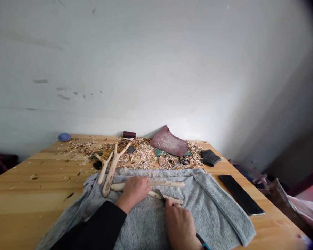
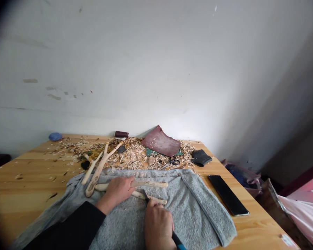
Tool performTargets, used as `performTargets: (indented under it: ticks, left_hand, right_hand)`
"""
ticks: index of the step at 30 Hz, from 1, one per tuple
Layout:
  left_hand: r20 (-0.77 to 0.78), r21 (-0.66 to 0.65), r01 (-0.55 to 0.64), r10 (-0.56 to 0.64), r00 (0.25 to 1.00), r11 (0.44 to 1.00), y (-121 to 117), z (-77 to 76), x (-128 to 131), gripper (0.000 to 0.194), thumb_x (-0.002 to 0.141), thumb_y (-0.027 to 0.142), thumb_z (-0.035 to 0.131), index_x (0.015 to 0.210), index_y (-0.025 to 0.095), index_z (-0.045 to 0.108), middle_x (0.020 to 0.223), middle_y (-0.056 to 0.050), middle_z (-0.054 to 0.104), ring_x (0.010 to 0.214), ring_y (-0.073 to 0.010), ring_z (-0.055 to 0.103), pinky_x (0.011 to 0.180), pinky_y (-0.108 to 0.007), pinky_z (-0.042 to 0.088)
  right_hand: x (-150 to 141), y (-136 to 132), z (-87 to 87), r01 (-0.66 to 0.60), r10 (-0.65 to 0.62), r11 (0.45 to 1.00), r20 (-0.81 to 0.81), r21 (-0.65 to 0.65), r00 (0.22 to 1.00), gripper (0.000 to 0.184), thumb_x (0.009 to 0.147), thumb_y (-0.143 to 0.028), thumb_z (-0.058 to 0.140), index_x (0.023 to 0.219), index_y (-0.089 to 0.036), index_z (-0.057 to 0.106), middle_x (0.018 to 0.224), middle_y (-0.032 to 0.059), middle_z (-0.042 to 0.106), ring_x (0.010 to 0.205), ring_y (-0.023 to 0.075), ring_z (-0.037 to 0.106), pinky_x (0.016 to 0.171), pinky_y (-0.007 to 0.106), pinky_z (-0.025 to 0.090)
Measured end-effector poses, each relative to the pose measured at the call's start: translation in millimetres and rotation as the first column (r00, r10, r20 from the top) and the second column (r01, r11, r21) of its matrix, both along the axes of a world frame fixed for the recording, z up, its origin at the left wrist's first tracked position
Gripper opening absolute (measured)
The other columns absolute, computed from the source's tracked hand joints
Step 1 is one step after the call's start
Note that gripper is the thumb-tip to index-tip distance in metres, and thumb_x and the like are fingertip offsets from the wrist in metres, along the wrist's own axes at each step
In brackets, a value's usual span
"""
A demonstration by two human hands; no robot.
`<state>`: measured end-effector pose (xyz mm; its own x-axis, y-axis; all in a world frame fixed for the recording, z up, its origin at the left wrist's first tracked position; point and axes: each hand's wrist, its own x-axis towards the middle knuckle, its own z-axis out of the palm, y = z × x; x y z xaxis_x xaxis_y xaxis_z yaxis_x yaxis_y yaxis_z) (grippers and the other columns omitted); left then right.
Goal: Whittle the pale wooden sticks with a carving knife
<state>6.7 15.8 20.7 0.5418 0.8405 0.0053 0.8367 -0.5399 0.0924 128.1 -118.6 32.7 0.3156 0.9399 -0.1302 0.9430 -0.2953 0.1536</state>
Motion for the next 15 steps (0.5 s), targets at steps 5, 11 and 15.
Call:
performTargets:
  ticks: [5, 11, 15]
  left_hand:
    - [0.010, 0.001, -0.009, 0.009, 1.000, 1.000, 0.7, -0.5, 0.3, 0.026, 0.087, 0.033, 0.050, 0.096, 0.021, 0.071, 0.090, -0.012, 0.076, 0.087, -0.0292, 0.071, 0.075, -0.038, 0.049]
    - [0.012, -0.005, -0.025, 0.025, 1.000, 1.000, 2.5, -2.9, 1.5, 0.026, 0.087, 0.029, 0.047, 0.095, 0.020, 0.071, 0.092, -0.012, 0.076, 0.088, -0.0281, 0.071, 0.076, -0.037, 0.049]
    - [-0.001, -0.003, -0.028, 0.028, 1.000, 1.000, 2.3, -3.5, 1.6, 0.026, 0.087, 0.028, 0.047, 0.094, 0.020, 0.071, 0.090, -0.012, 0.076, 0.087, -0.0271, 0.071, 0.076, -0.036, 0.050]
  right_hand:
    - [29.5, -10.1, 1.6, -0.054, 0.053, 0.998, -0.099, -0.015, 0.994, 0.049, 0.091, -0.001, 0.032, 0.125, -0.019, 0.063, 0.098, 0.0131, 0.075, 0.091, 0.0251, 0.073, 0.075, 0.033, 0.055]
    - [51.1, -22.9, 6.8, 0.001, -0.026, 0.994, -0.229, -0.111, 0.973, 0.047, 0.096, -0.011, 0.029, 0.138, -0.014, 0.052, 0.101, 0.0168, 0.074, 0.099, 0.0325, 0.071, 0.083, 0.046, 0.054]
    - [45.4, -21.3, 5.7, -0.020, -0.020, 0.990, -0.279, -0.139, 0.960, 0.046, 0.096, -0.010, 0.029, 0.134, -0.017, 0.054, 0.101, 0.0148, 0.075, 0.099, 0.0322, 0.071, 0.082, 0.046, 0.053]
